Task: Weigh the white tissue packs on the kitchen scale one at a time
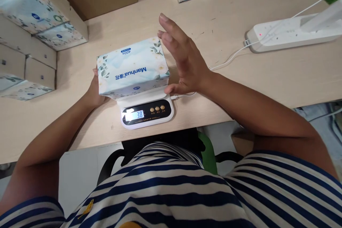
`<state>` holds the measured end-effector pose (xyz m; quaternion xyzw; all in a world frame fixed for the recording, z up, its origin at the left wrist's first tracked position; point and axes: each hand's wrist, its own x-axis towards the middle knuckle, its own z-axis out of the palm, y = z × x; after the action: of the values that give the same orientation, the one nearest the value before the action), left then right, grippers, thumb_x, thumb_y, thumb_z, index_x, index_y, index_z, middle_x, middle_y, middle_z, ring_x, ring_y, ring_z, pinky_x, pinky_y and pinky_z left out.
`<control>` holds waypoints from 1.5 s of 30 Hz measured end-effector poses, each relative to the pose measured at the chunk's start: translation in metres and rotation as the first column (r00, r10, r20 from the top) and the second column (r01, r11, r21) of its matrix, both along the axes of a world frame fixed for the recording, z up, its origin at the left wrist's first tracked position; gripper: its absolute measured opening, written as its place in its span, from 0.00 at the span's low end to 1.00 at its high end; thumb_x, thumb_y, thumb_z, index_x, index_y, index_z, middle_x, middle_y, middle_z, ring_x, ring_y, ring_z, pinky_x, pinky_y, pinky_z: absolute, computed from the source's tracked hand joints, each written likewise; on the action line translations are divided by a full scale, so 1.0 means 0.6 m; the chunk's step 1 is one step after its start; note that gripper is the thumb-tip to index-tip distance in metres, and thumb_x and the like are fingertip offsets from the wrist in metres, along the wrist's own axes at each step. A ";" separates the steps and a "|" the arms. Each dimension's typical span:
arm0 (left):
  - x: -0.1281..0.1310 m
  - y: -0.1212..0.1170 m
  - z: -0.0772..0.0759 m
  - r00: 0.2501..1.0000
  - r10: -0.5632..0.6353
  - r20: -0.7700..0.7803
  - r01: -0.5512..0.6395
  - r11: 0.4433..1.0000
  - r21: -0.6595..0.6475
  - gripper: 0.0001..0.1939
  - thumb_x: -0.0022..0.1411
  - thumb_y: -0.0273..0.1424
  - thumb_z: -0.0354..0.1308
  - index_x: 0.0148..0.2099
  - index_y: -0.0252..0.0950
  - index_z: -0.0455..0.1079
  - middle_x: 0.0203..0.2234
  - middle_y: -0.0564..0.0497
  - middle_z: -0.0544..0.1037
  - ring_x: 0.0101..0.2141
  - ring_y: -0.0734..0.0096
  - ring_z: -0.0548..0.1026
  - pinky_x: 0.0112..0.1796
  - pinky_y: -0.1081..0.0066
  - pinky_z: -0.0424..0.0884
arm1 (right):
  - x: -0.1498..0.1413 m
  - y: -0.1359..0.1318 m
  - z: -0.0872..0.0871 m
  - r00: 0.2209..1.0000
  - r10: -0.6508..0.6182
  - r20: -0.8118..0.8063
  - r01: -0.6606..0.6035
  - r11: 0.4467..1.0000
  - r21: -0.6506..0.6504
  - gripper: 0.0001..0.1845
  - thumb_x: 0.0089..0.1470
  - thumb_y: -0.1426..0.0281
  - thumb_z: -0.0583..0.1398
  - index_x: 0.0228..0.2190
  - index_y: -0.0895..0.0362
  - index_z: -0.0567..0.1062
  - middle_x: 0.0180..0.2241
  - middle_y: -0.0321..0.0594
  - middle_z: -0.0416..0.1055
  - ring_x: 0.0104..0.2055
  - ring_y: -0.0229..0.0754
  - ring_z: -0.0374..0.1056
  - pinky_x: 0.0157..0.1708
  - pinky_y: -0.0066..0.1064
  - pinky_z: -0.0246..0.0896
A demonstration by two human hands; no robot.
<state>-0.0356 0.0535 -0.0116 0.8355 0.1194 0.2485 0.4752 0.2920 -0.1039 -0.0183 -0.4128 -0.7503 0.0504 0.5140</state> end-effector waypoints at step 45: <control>0.024 -0.034 0.027 0.976 0.216 0.018 -0.200 0.928 -0.314 0.42 0.73 0.70 0.41 0.62 0.41 0.70 0.63 0.42 0.76 0.79 0.46 0.59 0.76 0.44 0.61 | -0.014 -0.014 0.035 0.952 -0.094 0.293 0.060 0.991 0.123 0.49 0.64 0.27 0.47 0.77 0.20 0.33 0.82 0.05 0.29 0.86 0.53 0.38 0.79 0.52 0.62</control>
<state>-0.0209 0.0331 0.0048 0.7261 0.2324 0.2975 0.5747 0.2836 -0.1123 0.0027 -0.4151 -0.8040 -0.0747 0.4191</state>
